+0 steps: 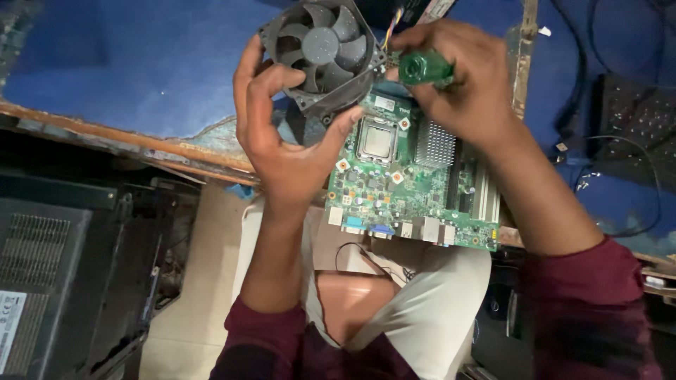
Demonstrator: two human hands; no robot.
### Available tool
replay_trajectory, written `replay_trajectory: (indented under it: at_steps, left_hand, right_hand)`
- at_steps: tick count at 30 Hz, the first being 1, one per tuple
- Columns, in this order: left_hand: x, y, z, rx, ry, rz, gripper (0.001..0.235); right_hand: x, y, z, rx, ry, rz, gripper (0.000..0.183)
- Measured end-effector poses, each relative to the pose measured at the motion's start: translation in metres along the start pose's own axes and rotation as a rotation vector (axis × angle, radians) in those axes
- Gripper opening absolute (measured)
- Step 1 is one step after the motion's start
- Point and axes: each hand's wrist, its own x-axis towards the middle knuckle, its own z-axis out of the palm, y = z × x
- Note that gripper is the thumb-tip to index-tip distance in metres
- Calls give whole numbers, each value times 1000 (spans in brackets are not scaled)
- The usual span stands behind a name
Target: The person positions a CPU cooler fan onto a motherboard and uses a green screwdriver to tighten the mounting screws. The person adjusts the cooler and continues securing it in place.
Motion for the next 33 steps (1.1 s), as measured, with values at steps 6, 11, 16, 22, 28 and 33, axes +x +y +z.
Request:
replay_trajectory:
  at_steps: [6,11,16,22,28,33]
  left_hand:
    - [-5,-5,-1,41,43,-31,61]
    - [-10,-9,0,12,59,-58,61]
    - [-10,-10,0,36,36,-35,61]
    - [-9,-9,0,45,12,-41,62]
    - [-13,-8,1,53,7,-47,60]
    - [-15,-10,4,-64,31,-81,60]
  right_hand:
    - [22,0,11,86,-7,74,26]
    - [15,-2,15,133,-4,207,24]
    - [6,7,17,307,9,189,21]
    - [4,11,22,419,25,234,41]
    - [5,8,20,495,-23,388,20]
    - [5,10,19,425,-32,266,15]
